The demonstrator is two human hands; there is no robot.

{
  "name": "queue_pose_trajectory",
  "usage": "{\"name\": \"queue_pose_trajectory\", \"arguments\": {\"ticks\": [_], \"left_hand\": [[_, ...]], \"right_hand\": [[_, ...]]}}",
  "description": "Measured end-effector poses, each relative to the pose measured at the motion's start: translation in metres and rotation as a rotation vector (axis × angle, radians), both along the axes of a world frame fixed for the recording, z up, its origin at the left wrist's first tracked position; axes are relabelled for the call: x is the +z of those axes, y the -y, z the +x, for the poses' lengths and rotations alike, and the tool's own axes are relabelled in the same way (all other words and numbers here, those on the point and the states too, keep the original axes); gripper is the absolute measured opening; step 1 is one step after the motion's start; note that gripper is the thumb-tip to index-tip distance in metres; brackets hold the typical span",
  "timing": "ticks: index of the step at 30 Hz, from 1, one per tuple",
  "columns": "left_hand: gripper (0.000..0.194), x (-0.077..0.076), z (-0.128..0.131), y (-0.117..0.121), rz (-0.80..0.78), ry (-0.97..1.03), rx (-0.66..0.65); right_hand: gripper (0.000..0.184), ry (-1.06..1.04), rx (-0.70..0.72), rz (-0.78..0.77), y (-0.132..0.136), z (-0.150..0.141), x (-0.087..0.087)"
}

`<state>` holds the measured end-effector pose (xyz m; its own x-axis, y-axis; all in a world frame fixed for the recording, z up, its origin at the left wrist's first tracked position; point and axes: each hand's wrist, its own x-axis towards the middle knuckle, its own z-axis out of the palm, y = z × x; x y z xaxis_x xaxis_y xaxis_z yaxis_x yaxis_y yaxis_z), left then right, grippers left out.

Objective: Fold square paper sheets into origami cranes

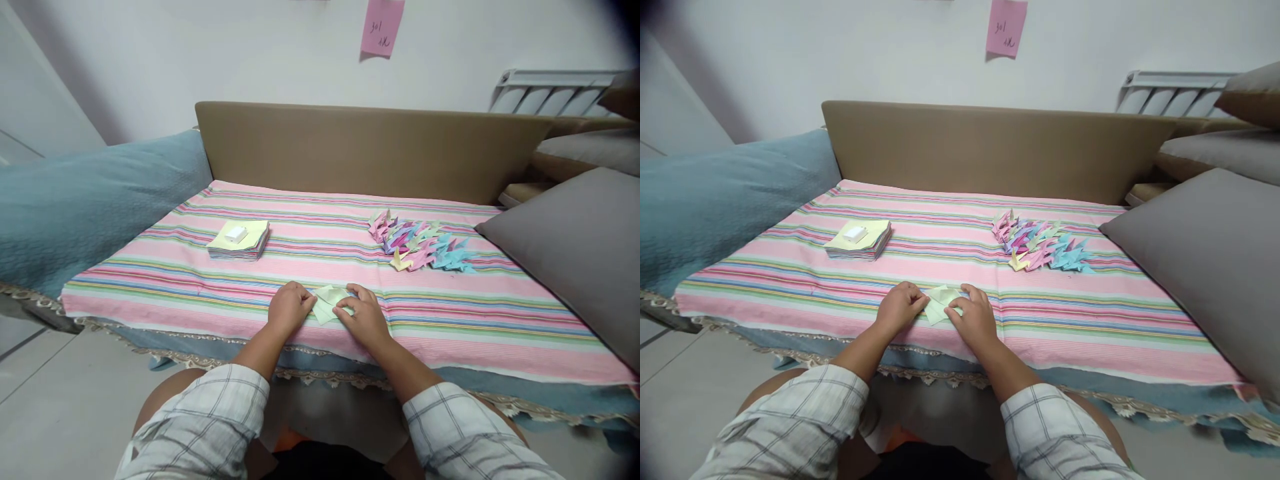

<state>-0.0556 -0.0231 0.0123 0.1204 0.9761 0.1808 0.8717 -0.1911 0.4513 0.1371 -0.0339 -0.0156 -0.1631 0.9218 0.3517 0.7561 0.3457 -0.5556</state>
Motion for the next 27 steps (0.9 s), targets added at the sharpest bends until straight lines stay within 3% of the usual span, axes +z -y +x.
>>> {"name": "queue_pose_trajectory", "arguments": {"ticks": [14,18,20,23,27], "left_hand": [[0.003,0.0,-0.01,-0.002,0.037,0.01,0.042],[0.011,0.007,-0.007,0.009,0.16,-0.002,0.116],[0.01,0.005,0.0,0.02,0.23,-0.045,-0.038],[0.015,-0.004,0.012,0.033,0.3,-0.143,-0.432],[0.028,-0.017,0.02,0.034,0.365,-0.28,-0.502]], "right_hand": [[0.014,0.026,0.011,0.015,0.001,0.0,0.001],[0.013,0.022,0.013,0.024,0.001,0.0,0.001],[0.013,0.019,0.011,0.019,0.001,0.0,0.002],[0.016,0.006,0.024,-0.002,0.0,0.0,0.004],[0.023,-0.064,0.064,-0.024,0.0,0.002,0.011]]}}
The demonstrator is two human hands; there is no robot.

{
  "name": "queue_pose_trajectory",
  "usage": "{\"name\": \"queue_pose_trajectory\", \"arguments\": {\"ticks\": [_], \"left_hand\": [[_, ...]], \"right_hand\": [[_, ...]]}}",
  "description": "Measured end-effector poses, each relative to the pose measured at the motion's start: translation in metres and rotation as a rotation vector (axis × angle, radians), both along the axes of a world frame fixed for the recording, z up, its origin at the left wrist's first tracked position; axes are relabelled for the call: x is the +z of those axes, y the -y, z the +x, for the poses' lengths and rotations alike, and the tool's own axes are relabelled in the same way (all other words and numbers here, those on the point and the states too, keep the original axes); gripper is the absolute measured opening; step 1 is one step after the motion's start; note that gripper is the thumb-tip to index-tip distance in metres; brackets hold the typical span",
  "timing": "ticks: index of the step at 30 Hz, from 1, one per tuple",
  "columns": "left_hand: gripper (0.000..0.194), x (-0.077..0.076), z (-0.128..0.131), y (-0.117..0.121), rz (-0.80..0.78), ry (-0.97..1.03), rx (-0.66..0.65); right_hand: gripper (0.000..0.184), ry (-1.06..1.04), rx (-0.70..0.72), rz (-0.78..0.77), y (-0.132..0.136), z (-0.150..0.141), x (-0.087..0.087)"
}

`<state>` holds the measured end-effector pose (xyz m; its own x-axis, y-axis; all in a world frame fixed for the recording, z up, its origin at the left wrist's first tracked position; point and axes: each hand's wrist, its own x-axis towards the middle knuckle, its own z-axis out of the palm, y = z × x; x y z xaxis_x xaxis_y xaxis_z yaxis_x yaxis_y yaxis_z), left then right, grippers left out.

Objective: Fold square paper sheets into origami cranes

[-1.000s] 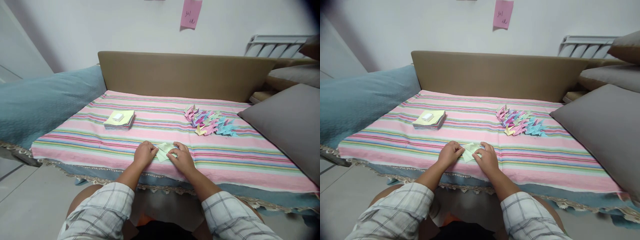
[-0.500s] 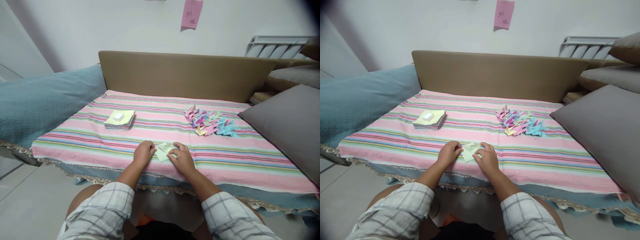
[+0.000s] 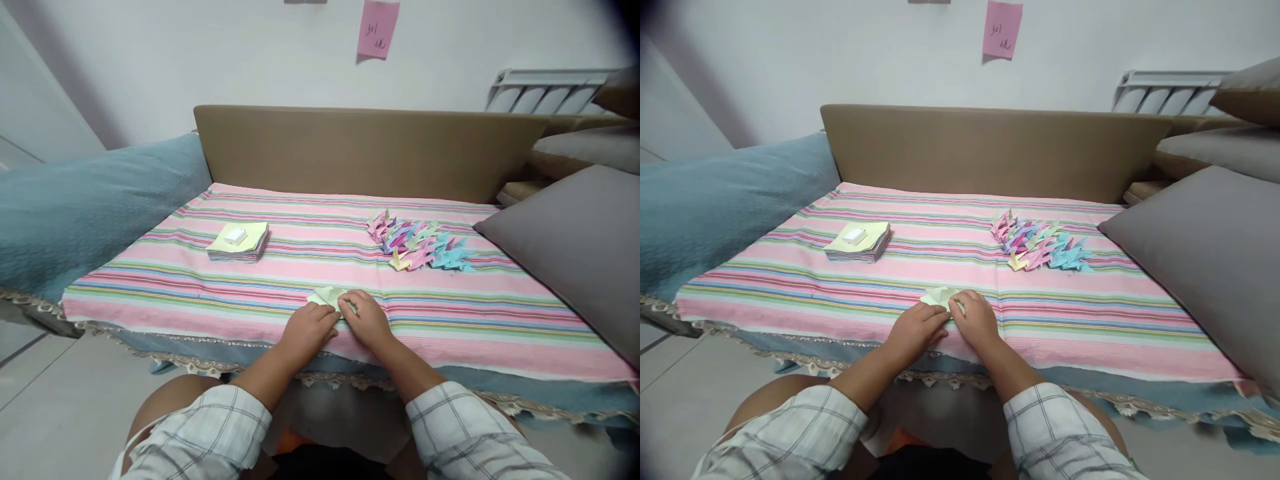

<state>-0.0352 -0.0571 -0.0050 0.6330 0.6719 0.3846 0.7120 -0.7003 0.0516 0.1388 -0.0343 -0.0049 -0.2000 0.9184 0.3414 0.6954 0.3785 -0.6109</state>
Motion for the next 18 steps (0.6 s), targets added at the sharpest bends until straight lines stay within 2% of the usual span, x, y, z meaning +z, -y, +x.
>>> {"name": "queue_pose_trajectory", "arguments": {"ticks": [4,9,12,15,18], "left_hand": [[0.023,0.0,-0.001,-0.009,-0.009,-0.08,0.062],[0.029,0.007,-0.006,-0.013,-0.053,-0.107,0.099],[0.024,0.007,-0.011,-0.017,-0.097,-0.043,0.134],[0.023,0.005,-0.019,-0.025,-0.147,0.069,0.188],[0.026,0.005,-0.025,-0.03,-0.211,0.154,0.223]], "right_hand": [[0.031,-0.082,0.002,-0.043,0.003,0.005,0.007],[0.037,-0.221,-0.028,-0.133,0.0,0.013,0.007],[0.034,-0.268,-0.019,-0.104,-0.006,0.016,0.002],[0.03,-0.215,-0.002,-0.038,-0.011,0.015,-0.004],[0.037,-0.14,0.063,-0.011,-0.011,0.013,-0.007]]}}
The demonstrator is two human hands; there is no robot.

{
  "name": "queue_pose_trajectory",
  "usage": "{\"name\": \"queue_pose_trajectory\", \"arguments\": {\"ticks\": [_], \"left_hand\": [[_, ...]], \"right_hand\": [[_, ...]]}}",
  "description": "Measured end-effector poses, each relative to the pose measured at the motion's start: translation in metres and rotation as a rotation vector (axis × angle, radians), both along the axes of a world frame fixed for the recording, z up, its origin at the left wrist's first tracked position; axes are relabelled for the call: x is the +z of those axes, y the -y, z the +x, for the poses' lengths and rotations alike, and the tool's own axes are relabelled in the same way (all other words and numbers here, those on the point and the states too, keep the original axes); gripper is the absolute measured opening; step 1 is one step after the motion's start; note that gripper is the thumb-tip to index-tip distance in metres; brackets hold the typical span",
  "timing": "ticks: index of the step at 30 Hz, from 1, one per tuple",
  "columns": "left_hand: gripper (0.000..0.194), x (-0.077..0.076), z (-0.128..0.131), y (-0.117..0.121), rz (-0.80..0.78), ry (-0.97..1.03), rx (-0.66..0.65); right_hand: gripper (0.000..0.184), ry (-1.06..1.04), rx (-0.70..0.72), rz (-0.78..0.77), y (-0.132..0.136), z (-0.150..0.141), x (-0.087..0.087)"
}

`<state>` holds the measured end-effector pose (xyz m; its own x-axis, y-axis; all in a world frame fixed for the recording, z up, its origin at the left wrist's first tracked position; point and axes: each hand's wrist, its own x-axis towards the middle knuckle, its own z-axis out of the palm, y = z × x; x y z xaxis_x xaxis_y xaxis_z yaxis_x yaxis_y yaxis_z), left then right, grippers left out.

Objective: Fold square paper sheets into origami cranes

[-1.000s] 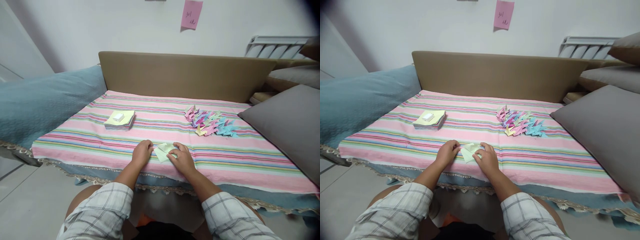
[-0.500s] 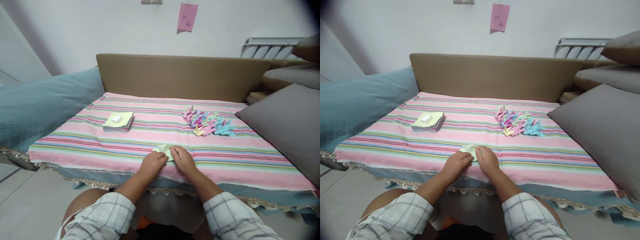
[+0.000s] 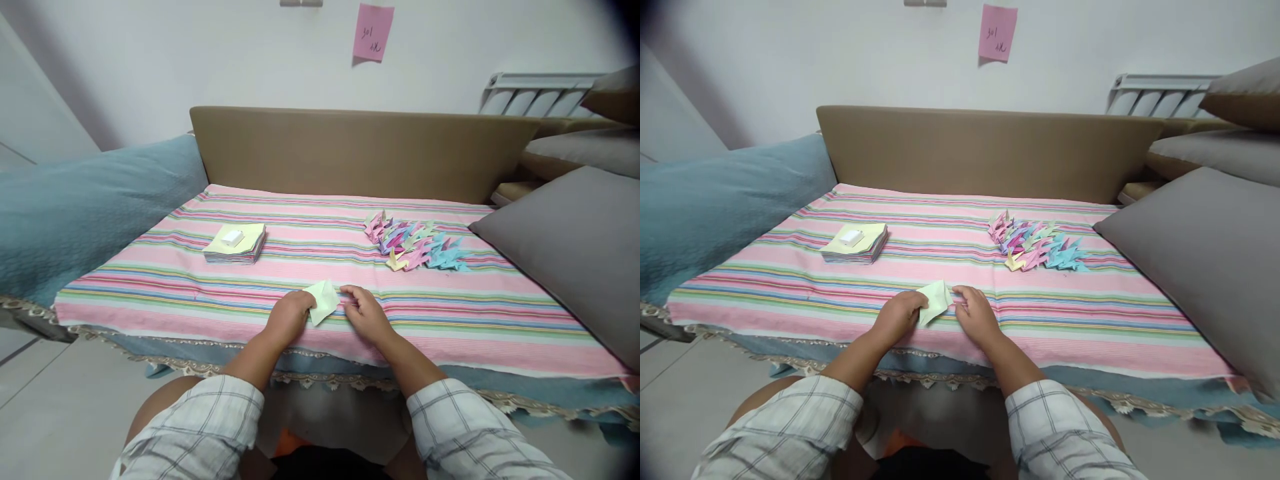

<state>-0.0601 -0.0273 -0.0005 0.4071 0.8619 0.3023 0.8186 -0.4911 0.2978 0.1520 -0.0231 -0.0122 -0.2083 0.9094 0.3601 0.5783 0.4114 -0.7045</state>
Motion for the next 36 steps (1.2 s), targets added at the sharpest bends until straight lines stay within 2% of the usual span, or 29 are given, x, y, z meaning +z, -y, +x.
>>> {"name": "queue_pose_trajectory", "arguments": {"ticks": [4,8,13,15,17,22,26,32,36], "left_hand": [[0.026,0.008,-0.005,0.003,-0.048,0.051,-0.128],[0.049,0.019,-0.006,0.01,-0.118,0.099,-0.238],[0.024,0.02,-0.005,0.008,-0.147,0.067,-0.205],[0.02,0.019,-0.005,0.005,-0.119,0.068,-0.205],[0.017,0.018,-0.005,0.003,-0.068,0.068,-0.206],[0.014,0.021,-0.007,0.0,-0.004,0.044,-0.167],[0.014,0.023,-0.007,0.0,-0.054,0.052,-0.146],[0.013,0.023,-0.006,0.001,-0.093,0.075,-0.113],[0.012,0.024,-0.005,0.0,-0.103,0.082,-0.101]], "right_hand": [[0.042,0.048,0.06,-0.001,0.003,-0.002,0.002],[0.041,0.062,0.041,-0.028,0.005,-0.005,0.005],[0.054,0.048,0.017,-0.065,0.006,-0.007,0.007],[0.059,0.074,0.042,-0.073,0.006,-0.006,0.009],[0.053,0.106,0.076,-0.072,0.006,-0.004,0.01],[0.021,0.184,0.08,-0.018,0.005,-0.001,0.01],[0.02,0.19,0.033,0.118,0.001,-0.001,0.005],[0.026,0.183,0.161,0.031,-0.004,-0.001,0.002],[0.024,0.203,0.179,0.025,-0.006,0.0,0.002]]}}
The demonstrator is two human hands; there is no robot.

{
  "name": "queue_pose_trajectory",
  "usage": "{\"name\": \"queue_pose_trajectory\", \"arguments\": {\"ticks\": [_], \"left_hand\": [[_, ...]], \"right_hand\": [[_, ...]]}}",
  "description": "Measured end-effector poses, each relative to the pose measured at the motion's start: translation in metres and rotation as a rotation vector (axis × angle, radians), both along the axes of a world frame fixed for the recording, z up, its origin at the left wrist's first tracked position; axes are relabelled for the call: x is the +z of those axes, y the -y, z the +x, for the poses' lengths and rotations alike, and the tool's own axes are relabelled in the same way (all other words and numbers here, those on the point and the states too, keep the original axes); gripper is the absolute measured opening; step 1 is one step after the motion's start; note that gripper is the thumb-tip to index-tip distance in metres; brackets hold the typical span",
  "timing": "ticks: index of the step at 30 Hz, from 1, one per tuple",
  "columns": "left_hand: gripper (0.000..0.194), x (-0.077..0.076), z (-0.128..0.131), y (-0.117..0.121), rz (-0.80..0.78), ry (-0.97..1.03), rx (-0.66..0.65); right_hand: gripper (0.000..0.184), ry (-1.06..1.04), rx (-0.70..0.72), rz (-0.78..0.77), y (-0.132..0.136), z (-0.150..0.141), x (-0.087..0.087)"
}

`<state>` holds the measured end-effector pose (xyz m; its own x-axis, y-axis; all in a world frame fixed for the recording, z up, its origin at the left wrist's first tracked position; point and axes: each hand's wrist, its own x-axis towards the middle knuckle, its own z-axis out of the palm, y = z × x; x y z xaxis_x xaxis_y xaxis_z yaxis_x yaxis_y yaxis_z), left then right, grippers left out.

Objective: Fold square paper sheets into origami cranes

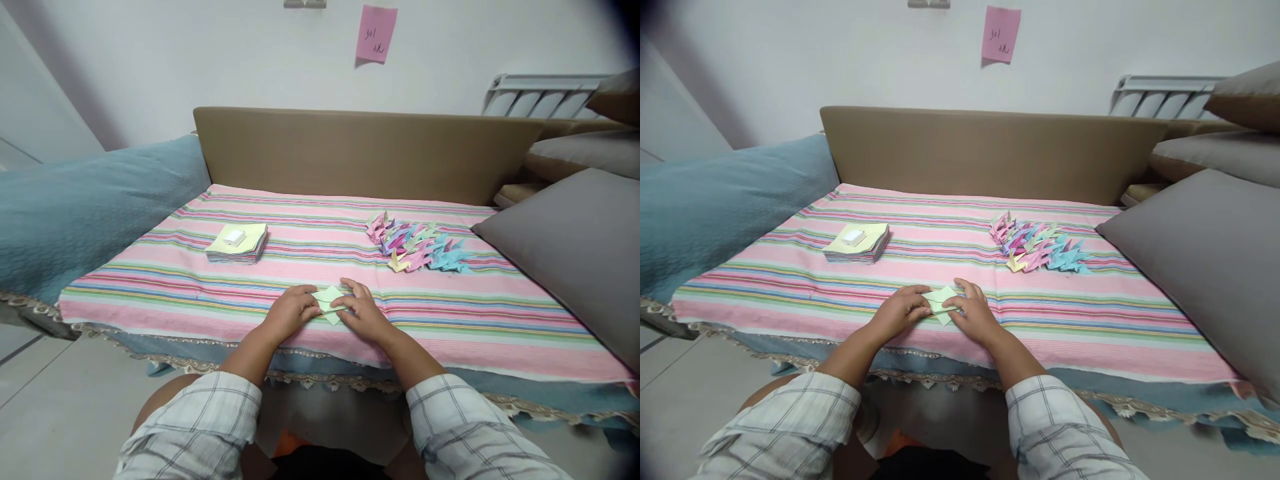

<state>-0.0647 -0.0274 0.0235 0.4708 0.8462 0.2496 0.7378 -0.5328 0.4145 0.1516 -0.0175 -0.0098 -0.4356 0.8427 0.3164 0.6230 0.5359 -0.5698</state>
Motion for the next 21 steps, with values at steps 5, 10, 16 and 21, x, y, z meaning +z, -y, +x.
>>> {"name": "queue_pose_trajectory", "arguments": {"ticks": [5,10,16,21], "left_hand": [[0.012,0.001,0.0,0.0,-0.022,-0.003,0.009],[0.012,-0.003,0.0,-0.001,-0.037,0.071,0.059],[0.013,-0.008,0.0,-0.003,-0.039,0.068,0.099],[0.015,-0.009,0.0,-0.005,-0.025,0.093,0.157]], "right_hand": [[0.018,0.018,-0.016,0.005,-0.002,0.0,-0.002],[0.017,-0.056,-0.014,-0.037,-0.001,0.002,-0.002],[0.01,-0.059,-0.025,-0.042,-0.001,0.001,-0.001],[0.015,-0.083,-0.028,-0.066,-0.001,0.002,-0.001]]}}
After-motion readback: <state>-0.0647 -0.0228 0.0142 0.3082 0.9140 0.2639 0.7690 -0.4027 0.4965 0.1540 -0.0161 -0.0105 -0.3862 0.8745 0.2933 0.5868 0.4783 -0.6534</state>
